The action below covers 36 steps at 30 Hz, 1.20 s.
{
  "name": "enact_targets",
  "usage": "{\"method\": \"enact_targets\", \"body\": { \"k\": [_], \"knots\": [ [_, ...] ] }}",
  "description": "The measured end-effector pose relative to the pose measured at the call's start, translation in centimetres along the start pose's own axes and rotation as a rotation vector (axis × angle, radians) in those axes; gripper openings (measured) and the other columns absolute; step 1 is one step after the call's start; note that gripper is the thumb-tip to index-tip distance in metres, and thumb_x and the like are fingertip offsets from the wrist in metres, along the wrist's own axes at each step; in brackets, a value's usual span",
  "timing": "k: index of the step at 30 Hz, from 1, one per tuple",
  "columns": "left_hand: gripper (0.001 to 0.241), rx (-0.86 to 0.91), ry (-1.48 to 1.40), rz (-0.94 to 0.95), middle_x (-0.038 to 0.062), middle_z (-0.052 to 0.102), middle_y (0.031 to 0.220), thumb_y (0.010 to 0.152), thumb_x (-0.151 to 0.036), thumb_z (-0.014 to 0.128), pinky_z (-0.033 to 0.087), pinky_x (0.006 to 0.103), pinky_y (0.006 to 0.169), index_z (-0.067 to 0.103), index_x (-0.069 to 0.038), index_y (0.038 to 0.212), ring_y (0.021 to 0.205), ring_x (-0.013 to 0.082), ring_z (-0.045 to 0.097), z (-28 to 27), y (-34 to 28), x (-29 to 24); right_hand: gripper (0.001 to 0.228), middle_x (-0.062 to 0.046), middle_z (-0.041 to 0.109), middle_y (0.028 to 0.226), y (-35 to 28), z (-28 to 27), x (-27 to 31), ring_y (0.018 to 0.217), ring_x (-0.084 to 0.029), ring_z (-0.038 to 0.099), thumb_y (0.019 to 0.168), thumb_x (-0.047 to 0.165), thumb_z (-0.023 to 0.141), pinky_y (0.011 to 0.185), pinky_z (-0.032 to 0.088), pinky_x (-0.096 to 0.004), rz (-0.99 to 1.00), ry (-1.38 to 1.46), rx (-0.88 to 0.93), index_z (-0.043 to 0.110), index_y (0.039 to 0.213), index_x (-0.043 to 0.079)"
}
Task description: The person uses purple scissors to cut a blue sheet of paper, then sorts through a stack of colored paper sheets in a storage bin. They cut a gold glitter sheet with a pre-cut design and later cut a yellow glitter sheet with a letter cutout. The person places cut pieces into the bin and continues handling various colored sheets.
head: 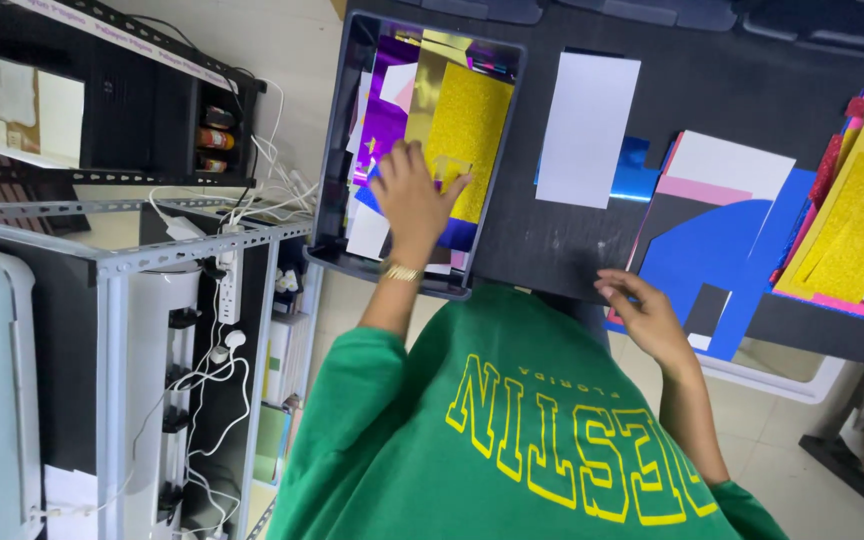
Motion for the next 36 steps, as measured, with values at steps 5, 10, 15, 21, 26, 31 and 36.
{"method": "enact_targets", "body": {
  "k": [5, 10, 15, 21, 26, 31, 36],
  "knots": [
    [0.075, 0.179, -0.002, -0.205, 0.007, 0.043, 0.112, 0.068, -0.047, 0.089, 0.034, 0.0458, 0.083, 0.048, -0.008, 0.118, 0.108, 0.0313, 0.043, 1.6, 1.7, -1.9, 0.031, -0.016, 0.074, 0.116, -0.6, 0.2, -0.4, 0.107, -0.029, 0.069, 0.102, 0.011, 0.065, 0.083, 0.06, -0.042, -0.038, 0.027, -0.091, 0.07, 0.133, 0.01],
    [0.024, 0.218, -0.528, -0.204, 0.017, 0.069, 0.095, 0.092, -0.024, 0.073, 0.054, 0.0489, 0.066, 0.055, -0.012, 0.1, 0.087, 0.0407, 0.072, 4.9, 2.7, 2.4, 0.03, -0.023, 0.073, 0.116, -2.7, -0.6, 0.6, 0.112, -0.036, 0.068, 0.103, 0.006, 0.062, 0.089, 0.057, -0.049, -0.024, 0.071, -0.158, 0.069, 0.132, 0.004],
    [0.014, 0.218, -1.183, -0.348, 0.009, 0.073, 0.096, 0.102, -0.015, 0.061, 0.06, 0.0268, 0.056, 0.051, -0.015, 0.111, 0.077, 0.0189, 0.074, -2.9, 3.1, 0.8, 0.029, -0.024, 0.072, 0.115, -3.7, -2.4, -0.3, 0.114, -0.036, 0.067, 0.104, 0.002, 0.059, 0.092, 0.056, -0.05, -0.066, 0.102, -0.213, 0.067, 0.132, 0.002],
    [0.048, 0.256, -1.566, -0.104, 0.016, 0.067, 0.133, 0.102, -0.008, 0.063, 0.057, 0.0398, 0.105, 0.038, -0.012, 0.143, 0.124, 0.025, 0.066, -8.4, 0.7, -3.7, 0.023, -0.006, 0.071, 0.122, -4.9, -9.5, -5.5, 0.111, -0.016, 0.064, 0.107, 0.019, 0.063, 0.099, 0.046, -0.03, -0.066, -0.066, -0.504, 0.069, 0.127, 0.009],
    [0.036, 0.473, -1.788, -0.378, 0.009, 0.069, 0.128, 0.102, -0.01, 0.059, 0.064, 0.0357, 0.075, 0.052, -0.01, 0.138, 0.096, 0.0247, 0.074, -4.9, -2.2, -6.8, 0.026, -0.011, 0.074, 0.113, -8.1, -14.8, -11.0, 0.105, -0.024, 0.068, 0.107, 0.022, 0.063, 0.094, 0.049, -0.038, -0.016, -0.288, -0.721, 0.07, 0.127, 0.008],
    [0.021, 0.551, -1.744, -0.387, 0.007, 0.067, 0.108, 0.101, -0.002, 0.057, 0.063, 0.0321, 0.068, 0.055, -0.01, 0.12, 0.082, 0.0172, 0.069, -5.1, -3.0, -11.2, 0.035, -0.008, 0.069, 0.109, -8.3, -19.7, -18.0, 0.095, -0.017, 0.064, 0.101, 0.01, 0.066, 0.084, 0.049, -0.032, -0.057, 0.038, -1.01, 0.055, 0.135, 0.012],
    [0.024, 0.534, -1.714, -0.458, 0.009, 0.066, 0.104, 0.094, 0.005, 0.062, 0.063, 0.0346, 0.065, 0.054, -0.01, 0.111, 0.083, 0.0196, 0.068, -4.0, -4.3, -15.2, 0.017, -0.004, 0.06, 0.098, -7.6, -27.7, -27.6, 0.08, -0.016, 0.054, 0.092, 0.007, 0.068, 0.076, 0.046, -0.031, -0.041, -0.157, -1.175, 0.066, 0.108, 0.011]
  ]
}}
Point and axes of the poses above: each hand's wrist, its own y-axis towards the middle knuckle, its own z-axis out of the palm, x = y × z, the point moved 2 cm from there along y, towards the middle knuckle
